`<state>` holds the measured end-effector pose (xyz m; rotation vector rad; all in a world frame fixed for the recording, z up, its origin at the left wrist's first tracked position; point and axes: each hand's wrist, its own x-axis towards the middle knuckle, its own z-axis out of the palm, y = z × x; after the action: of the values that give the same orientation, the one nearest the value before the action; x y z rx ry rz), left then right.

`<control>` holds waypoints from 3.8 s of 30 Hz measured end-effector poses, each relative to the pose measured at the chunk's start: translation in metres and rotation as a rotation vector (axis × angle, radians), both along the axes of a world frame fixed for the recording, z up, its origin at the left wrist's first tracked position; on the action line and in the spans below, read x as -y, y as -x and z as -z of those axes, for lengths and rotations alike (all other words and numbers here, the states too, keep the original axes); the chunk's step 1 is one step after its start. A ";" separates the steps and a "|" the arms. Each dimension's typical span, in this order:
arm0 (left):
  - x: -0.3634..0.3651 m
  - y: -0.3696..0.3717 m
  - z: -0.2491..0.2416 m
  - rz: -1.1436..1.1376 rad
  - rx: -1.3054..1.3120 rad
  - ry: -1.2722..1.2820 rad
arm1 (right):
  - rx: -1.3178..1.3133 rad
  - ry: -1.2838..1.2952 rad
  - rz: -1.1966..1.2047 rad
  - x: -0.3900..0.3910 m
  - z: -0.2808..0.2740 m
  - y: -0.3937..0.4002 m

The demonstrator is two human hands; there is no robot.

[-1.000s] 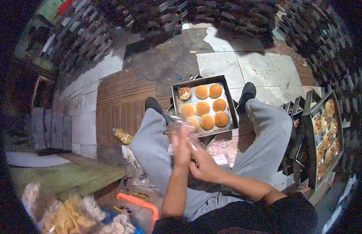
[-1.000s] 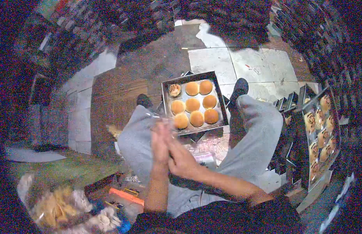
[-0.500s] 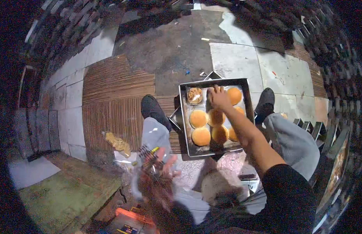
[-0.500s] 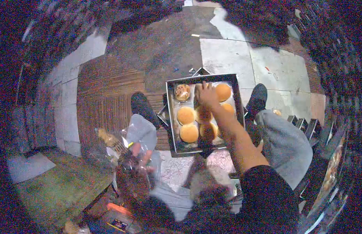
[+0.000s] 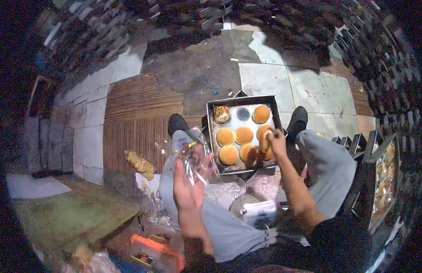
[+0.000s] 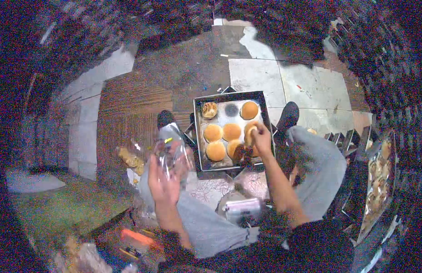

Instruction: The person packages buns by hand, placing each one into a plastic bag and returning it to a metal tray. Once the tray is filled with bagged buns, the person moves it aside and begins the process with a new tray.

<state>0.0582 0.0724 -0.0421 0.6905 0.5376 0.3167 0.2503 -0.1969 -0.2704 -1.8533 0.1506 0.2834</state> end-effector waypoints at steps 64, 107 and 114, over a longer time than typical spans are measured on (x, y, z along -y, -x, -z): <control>0.065 0.156 -0.057 -0.246 -0.123 -0.744 | 0.255 -0.405 -0.620 -0.031 -0.281 0.183; 0.120 0.060 -0.003 0.334 -0.554 -1.887 | -0.549 -0.647 -0.178 -0.056 -0.066 0.112; 0.156 0.110 0.065 1.137 -0.616 -1.426 | -0.660 -0.589 -0.125 -0.050 0.025 -0.010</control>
<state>-0.0515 -0.0832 -0.1075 2.3698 0.3392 -0.7267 0.2608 -0.1470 -0.2954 -1.1335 0.3607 0.9201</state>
